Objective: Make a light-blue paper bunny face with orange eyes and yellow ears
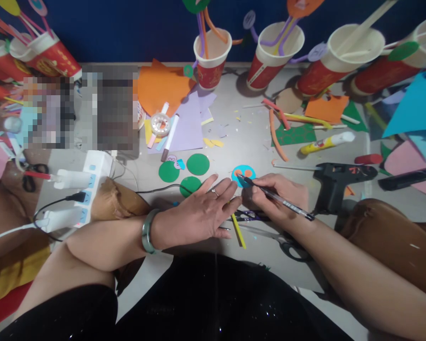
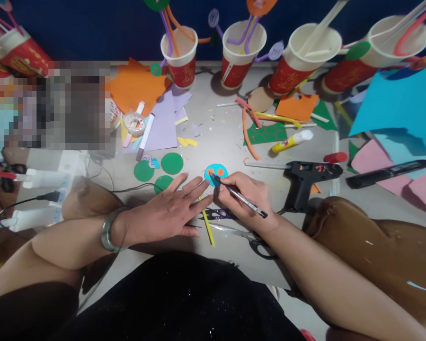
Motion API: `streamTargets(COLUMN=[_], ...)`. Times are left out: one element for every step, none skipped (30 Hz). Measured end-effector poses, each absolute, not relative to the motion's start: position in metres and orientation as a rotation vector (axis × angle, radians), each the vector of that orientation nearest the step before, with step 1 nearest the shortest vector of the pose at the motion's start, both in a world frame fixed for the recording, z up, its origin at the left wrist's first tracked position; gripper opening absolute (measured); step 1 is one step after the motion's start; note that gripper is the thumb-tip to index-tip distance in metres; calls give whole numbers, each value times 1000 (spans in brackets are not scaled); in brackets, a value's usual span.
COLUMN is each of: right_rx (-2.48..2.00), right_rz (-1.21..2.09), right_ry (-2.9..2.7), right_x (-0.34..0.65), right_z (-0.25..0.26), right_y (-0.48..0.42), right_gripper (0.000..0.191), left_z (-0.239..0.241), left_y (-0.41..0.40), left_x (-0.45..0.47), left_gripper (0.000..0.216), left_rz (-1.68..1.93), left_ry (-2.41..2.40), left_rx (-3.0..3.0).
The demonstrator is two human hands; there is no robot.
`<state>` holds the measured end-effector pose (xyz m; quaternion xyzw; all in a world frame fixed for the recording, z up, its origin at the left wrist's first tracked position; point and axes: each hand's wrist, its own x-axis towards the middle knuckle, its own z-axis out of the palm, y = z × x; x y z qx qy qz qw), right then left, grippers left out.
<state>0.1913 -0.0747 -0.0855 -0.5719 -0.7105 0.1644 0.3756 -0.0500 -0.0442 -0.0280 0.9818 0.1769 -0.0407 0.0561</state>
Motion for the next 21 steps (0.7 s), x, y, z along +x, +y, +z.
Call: streamTargets(right_rx=[-1451, -1443, -1441, -1444, -1447, -1447, -1441, -1432, -1425, -1421, -1419, -1420, -1420, -1416, -1411, -1407, -1410, -1415, -1420, -1425, -1429], right_rz=[416, 410, 410, 420, 437, 454, 470, 480, 481, 475, 464, 455, 450, 449, 453, 451, 446, 437, 421, 405, 396], right_ry=[-1815, -1806, -1798, -1799, -1810, -1829, -1853, -1874, -1886, -1885, -1876, -1867, -1863, -1866, -1874, -1877, -1873, -1863, -1839, -1811, -1789], right_x=[191, 191, 191, 190, 190, 190, 190, 190, 190, 190, 190, 189, 189, 189, 190, 190, 190, 190, 190, 190, 190], right_z=[-85, -84, -82, -80, -77, -75, -72, -70, -69, -68, -68, -68, -68, -69, -70, -71, -72, -74, -75, -77, -79], right_y=[-74, -74, -74, -73, -73, -72, -72, -71, -71, -71, -71, -71, -70, -70, -70, -70, -71, -71, -71, -72, -72], right_gripper=[8, 8, 7, 7, 6, 6, 5, 4, 3, 3, 3, 3, 3, 3, 3, 4, 5, 5, 6, 6, 6], left_z=[-28, -29, -29, -30, -30, -29, -29, -28, -27, -26, -25, -24, -24, -24, -24, -24, -25, -25, -25, -25, -25], left_y=[-44, -45, -45, -45, -45, -45, -45, -44, -44, -44, -43, -43, -43, -43, -43, -43, -43, -43, -43, -43, -42], left_x=[-50, -50, -50, -50, -50, -50, -50, -50, -50, -50, -49, -49, -49, -50, -50, -50, -50, -50, -50, -51, -51], left_gripper=[88, 88, 87, 87, 88, 89, 89, 90, 90, 90, 89, 89, 89, 89, 89, 89, 89, 90, 90, 90, 89], left_rz=[-116, -108, -97, -91, -90, -93, -96, -105, -112, -122, -128, -132, -136, -133, -129, -124, -119, -116, -116, -119, -124], left_ry=[541, 546, 546, 548, 549, 549, 547, 549, 549, 546, 540, 535, 530, 525, 524, 526, 527, 530, 531, 530, 526], left_rx=[2980, 2981, 2983, 2983, 2983, 2980, 2978, 2976, 2974, 2972, 2970, 2968, 2966, 2965, 2964, 2963, 2961, 2958, 2953, 2947, 2941])
